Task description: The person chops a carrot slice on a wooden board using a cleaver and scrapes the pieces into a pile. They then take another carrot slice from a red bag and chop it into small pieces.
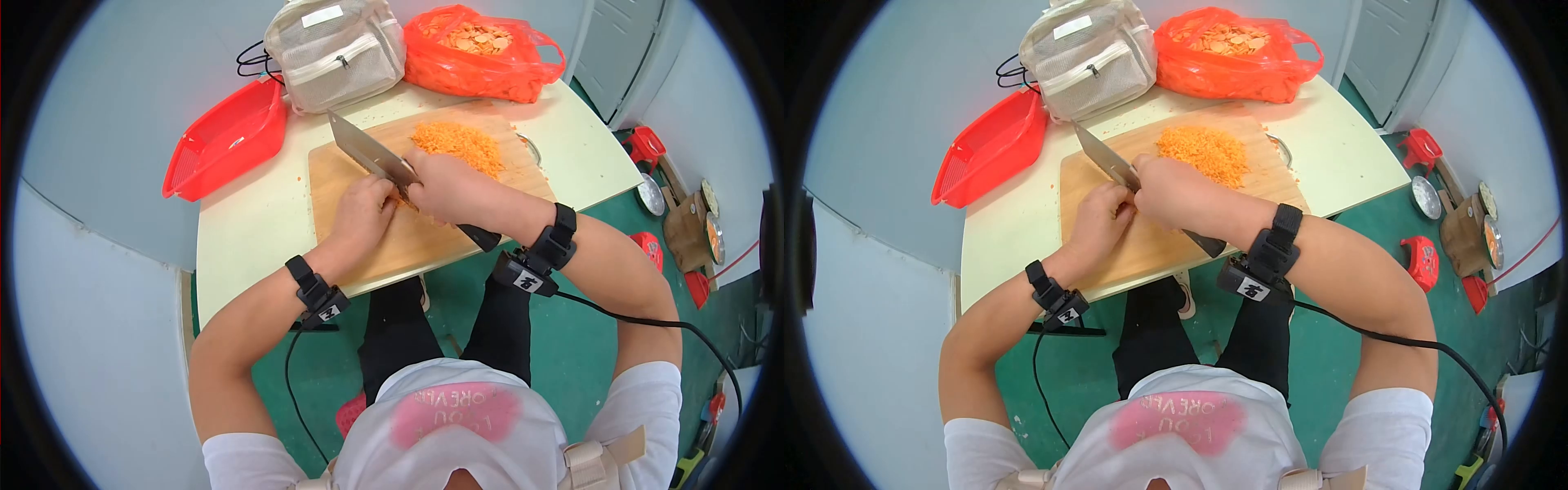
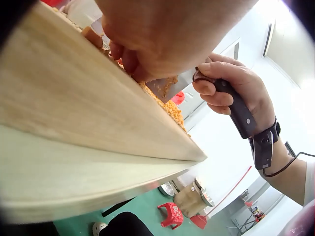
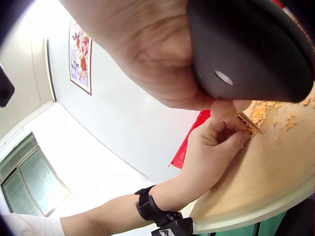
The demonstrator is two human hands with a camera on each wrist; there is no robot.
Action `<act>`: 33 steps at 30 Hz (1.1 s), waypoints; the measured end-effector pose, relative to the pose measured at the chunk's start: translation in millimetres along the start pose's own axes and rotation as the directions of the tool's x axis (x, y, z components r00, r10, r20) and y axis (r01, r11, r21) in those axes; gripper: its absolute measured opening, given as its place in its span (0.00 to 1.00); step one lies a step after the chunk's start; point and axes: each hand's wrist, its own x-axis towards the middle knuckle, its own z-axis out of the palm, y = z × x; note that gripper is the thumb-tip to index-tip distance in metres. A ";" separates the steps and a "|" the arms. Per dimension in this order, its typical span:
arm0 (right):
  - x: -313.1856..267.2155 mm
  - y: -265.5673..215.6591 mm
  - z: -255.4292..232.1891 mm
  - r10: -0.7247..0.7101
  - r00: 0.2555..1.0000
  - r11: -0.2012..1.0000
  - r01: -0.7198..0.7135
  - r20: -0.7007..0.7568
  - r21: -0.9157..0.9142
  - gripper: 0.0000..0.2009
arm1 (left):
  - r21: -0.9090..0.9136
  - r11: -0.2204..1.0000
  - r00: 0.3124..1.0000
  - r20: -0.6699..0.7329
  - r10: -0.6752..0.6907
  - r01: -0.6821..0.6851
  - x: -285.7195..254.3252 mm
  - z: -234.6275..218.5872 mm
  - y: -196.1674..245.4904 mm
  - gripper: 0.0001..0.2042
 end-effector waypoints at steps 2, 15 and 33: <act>8.9 1.7 5.4 -0.049 0.999 0.997 0.049 0.003 -0.053 0.14 | -0.048 0.999 1.000 0.014 -0.023 0.023 -1.2 -0.5 -0.4 0.03; 17.0 9.3 -6.7 -0.006 1.000 0.996 0.005 0.015 0.086 0.15 | -0.082 0.988 0.991 0.042 -0.128 0.132 -6.1 -8.0 -2.6 0.09; 31.0 9.1 18.0 -0.197 0.977 0.955 0.172 -0.082 -0.241 0.12 | -0.043 0.998 0.999 0.009 -0.054 0.054 -2.9 -3.2 2.1 0.04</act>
